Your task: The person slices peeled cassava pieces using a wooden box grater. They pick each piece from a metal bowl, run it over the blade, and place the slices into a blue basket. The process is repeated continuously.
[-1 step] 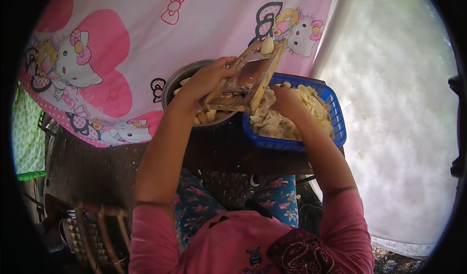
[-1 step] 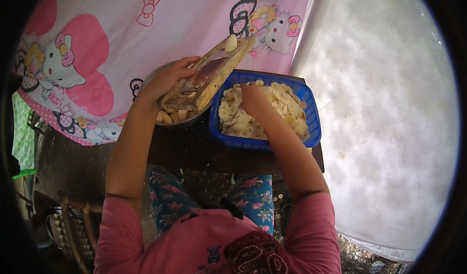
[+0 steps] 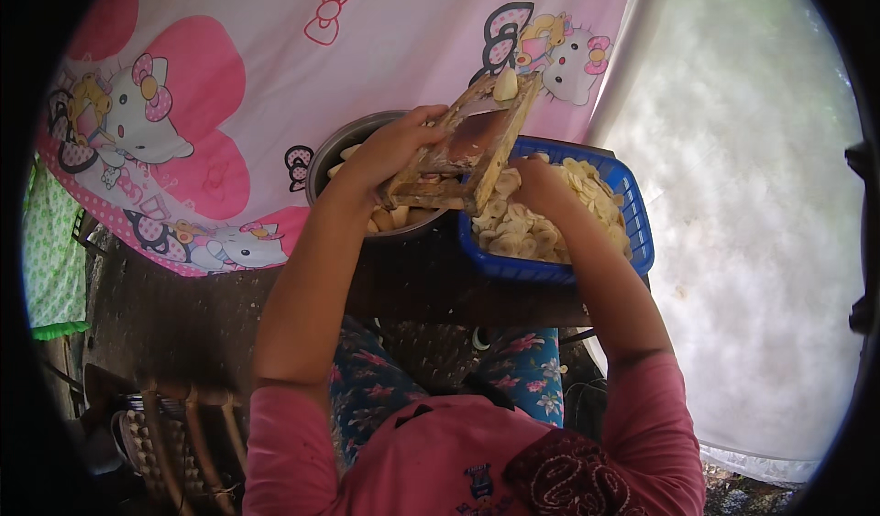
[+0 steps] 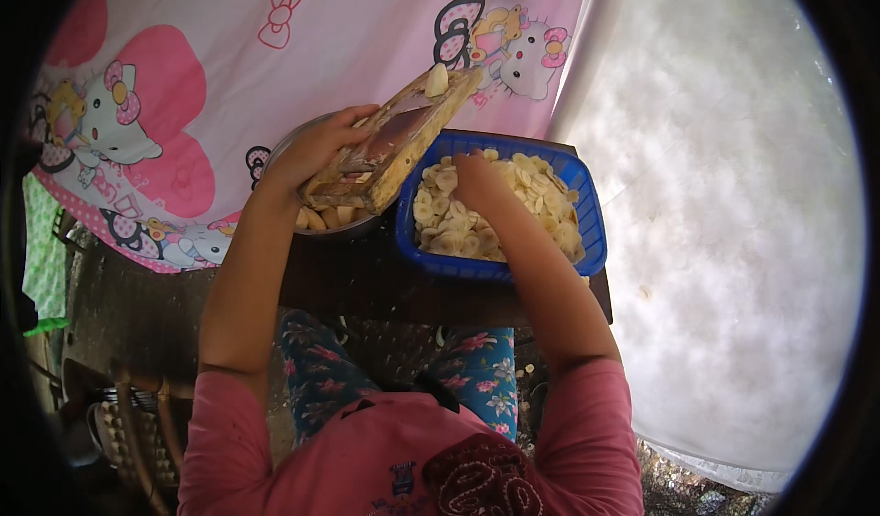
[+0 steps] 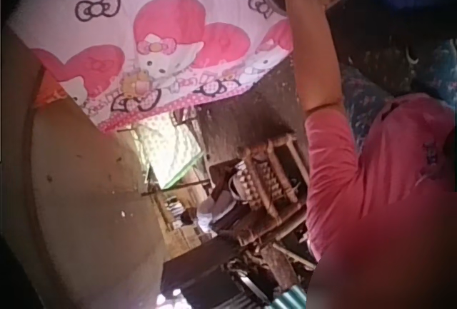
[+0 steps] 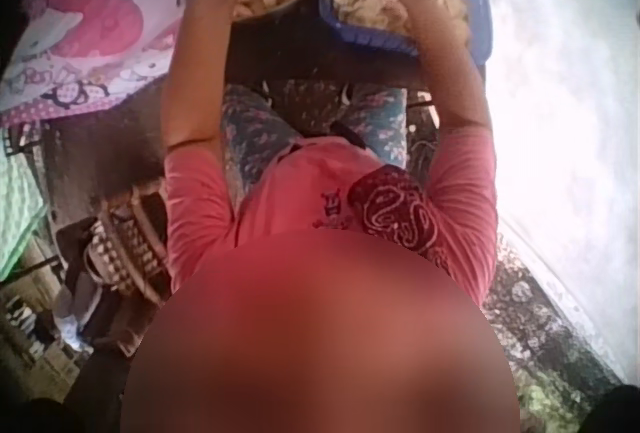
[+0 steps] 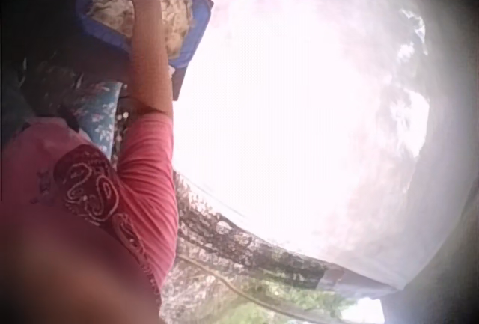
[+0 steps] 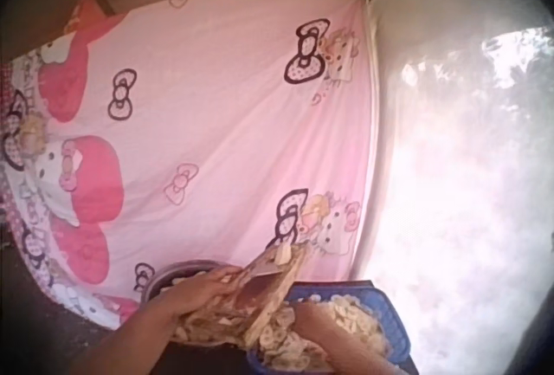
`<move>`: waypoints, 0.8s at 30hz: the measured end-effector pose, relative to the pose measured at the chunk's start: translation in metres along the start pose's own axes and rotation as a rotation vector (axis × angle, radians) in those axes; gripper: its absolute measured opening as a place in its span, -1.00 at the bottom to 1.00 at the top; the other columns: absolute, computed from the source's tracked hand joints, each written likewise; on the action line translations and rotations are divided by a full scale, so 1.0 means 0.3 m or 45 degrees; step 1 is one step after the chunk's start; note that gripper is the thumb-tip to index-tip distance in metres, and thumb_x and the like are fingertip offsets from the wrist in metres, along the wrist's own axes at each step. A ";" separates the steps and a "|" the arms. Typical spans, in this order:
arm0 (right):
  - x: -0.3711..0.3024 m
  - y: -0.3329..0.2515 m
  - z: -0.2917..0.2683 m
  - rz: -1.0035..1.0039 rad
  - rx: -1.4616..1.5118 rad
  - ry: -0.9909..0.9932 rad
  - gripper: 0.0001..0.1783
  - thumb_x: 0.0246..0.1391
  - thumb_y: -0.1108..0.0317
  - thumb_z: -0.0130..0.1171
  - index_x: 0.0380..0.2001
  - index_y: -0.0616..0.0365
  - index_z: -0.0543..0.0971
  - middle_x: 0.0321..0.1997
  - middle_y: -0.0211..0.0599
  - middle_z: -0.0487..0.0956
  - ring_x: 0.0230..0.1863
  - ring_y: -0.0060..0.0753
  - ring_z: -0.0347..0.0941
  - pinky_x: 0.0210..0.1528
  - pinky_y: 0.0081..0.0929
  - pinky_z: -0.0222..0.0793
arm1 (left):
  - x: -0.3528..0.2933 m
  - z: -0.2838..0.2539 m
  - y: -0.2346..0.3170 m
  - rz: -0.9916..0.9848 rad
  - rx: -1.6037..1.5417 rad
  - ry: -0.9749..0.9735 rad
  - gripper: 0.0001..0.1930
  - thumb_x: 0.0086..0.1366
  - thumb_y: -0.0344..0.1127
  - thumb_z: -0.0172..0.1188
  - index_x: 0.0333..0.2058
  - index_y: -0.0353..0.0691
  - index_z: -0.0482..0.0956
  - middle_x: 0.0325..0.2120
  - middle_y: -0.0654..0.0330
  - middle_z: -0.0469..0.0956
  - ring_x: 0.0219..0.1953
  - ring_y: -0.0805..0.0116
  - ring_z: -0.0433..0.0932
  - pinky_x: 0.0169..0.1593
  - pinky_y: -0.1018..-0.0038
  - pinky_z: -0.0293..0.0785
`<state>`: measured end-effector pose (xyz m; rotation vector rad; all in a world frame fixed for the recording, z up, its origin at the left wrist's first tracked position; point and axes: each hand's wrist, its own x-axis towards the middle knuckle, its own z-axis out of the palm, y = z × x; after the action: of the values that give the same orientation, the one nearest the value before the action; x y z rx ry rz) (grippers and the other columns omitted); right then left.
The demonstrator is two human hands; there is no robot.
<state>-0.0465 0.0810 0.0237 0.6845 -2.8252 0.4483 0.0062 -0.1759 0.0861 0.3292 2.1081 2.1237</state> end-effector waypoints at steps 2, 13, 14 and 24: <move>0.035 0.022 -0.016 -0.006 0.064 0.064 -0.47 -0.15 0.43 0.36 -0.02 0.25 0.54 -0.08 0.08 0.56 -0.02 0.09 0.50 0.01 -0.15 0.43 | -0.010 0.002 0.002 -0.013 -0.021 -0.005 -0.44 0.30 -0.26 0.07 0.26 -0.23 0.28 0.02 0.06 0.49 -0.08 0.40 0.56 -0.09 0.50 0.53; -0.050 0.170 -0.258 0.229 0.639 0.605 -0.77 0.12 0.50 0.11 -0.16 0.26 0.63 -0.36 -0.25 0.64 -0.36 -0.48 0.56 -0.29 -0.55 0.48 | 0.066 0.185 -0.168 0.324 0.283 0.186 -0.47 0.35 -0.25 0.01 0.26 -0.25 0.20 -0.09 -0.15 0.51 -0.12 0.10 0.56 -0.13 0.29 0.48; -0.053 0.174 -0.266 0.169 0.613 0.691 -0.77 0.12 0.50 0.12 -0.14 0.25 0.63 -0.35 -0.26 0.64 -0.35 -0.46 0.56 -0.25 -0.55 0.48 | 0.075 0.229 -0.201 0.366 0.362 0.226 -0.45 0.35 -0.23 0.00 0.26 -0.28 0.17 -0.08 -0.29 0.51 -0.06 -0.09 0.56 -0.04 0.16 0.46; -0.009 0.132 -0.135 -0.048 0.301 0.321 -0.43 -0.02 0.33 0.32 0.12 0.12 0.48 0.02 -0.09 0.51 0.09 -0.04 0.43 0.11 -0.25 0.34 | 0.051 0.406 -0.302 0.226 0.619 0.267 -0.39 0.37 -0.26 -0.07 0.33 -0.25 0.00 -0.34 -0.30 0.56 -0.24 -0.28 0.56 -0.12 0.00 0.43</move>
<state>-0.0579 0.1294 0.0511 0.6692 -2.5429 0.8105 0.0160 -0.0527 -0.0034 0.3653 2.8080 1.7632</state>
